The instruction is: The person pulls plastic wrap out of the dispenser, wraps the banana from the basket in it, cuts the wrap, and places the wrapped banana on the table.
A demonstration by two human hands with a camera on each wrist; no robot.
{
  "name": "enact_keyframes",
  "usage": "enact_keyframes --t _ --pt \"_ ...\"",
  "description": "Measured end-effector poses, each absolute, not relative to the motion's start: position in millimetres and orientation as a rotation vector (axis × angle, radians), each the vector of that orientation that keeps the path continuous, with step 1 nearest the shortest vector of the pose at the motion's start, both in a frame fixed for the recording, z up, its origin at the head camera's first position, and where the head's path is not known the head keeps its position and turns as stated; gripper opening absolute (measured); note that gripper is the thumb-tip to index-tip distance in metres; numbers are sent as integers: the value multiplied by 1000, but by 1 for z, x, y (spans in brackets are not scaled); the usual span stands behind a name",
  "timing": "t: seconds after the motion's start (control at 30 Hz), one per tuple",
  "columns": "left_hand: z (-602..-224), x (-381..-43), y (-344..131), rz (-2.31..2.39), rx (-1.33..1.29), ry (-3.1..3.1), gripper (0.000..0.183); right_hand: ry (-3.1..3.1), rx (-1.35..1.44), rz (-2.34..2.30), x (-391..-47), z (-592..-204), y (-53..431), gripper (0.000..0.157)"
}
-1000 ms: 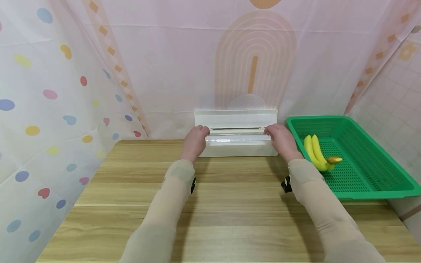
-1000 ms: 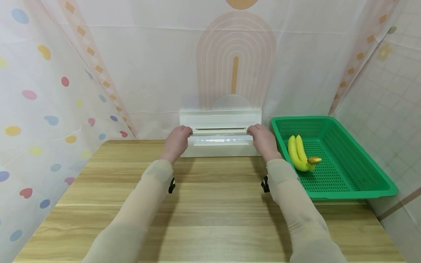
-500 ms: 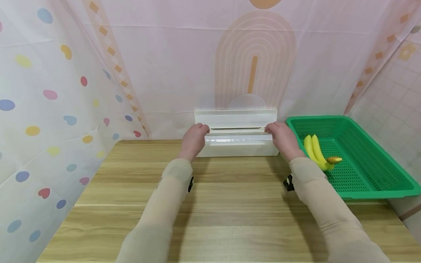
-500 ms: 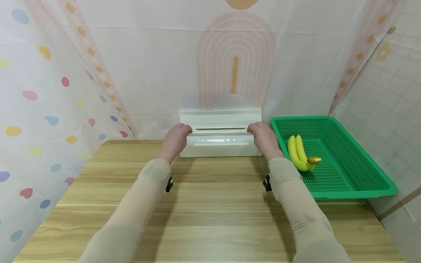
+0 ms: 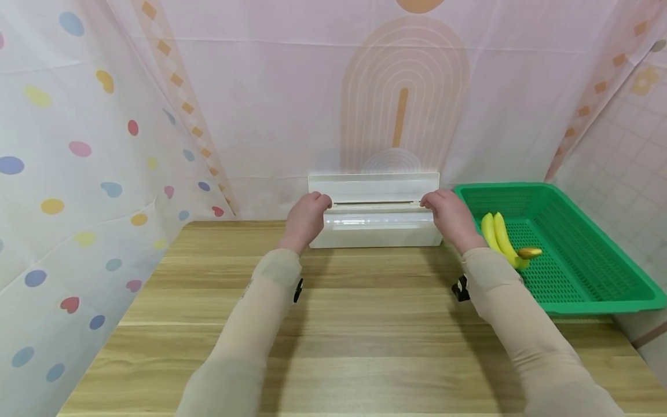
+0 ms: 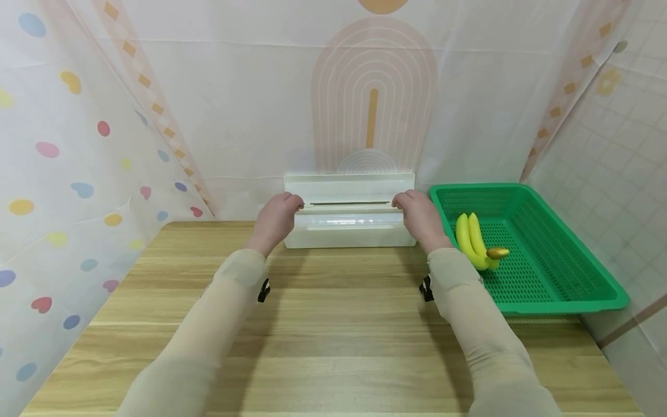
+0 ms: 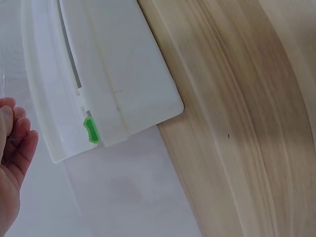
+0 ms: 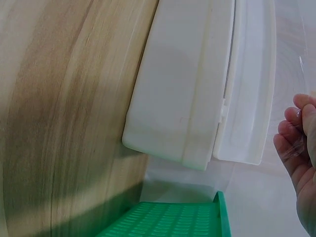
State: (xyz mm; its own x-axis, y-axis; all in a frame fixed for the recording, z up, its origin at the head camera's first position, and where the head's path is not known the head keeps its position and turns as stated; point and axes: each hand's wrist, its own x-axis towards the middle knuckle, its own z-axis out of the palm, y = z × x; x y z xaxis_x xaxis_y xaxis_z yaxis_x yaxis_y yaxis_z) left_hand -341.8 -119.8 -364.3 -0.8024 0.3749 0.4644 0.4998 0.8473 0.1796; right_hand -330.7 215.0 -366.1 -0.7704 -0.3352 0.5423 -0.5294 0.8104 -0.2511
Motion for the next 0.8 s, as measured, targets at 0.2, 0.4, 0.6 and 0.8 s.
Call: enact_keyframes --t 0.2,0.4,0.6,0.8 --pt "-359 -340 -121 -443 -645 -2634 36 -2542 625 529 -328 -361 215 17" --pt "-355 -338 -123 -434 -694 -2570 35 -2523 644 515 -326 -357 216 15" --pt "-352 -338 -125 -440 -743 -2503 34 -2503 651 517 -325 -352 217 10" --pt "-349 -336 -125 -449 -760 -2474 34 -2510 654 526 -325 -349 219 9"
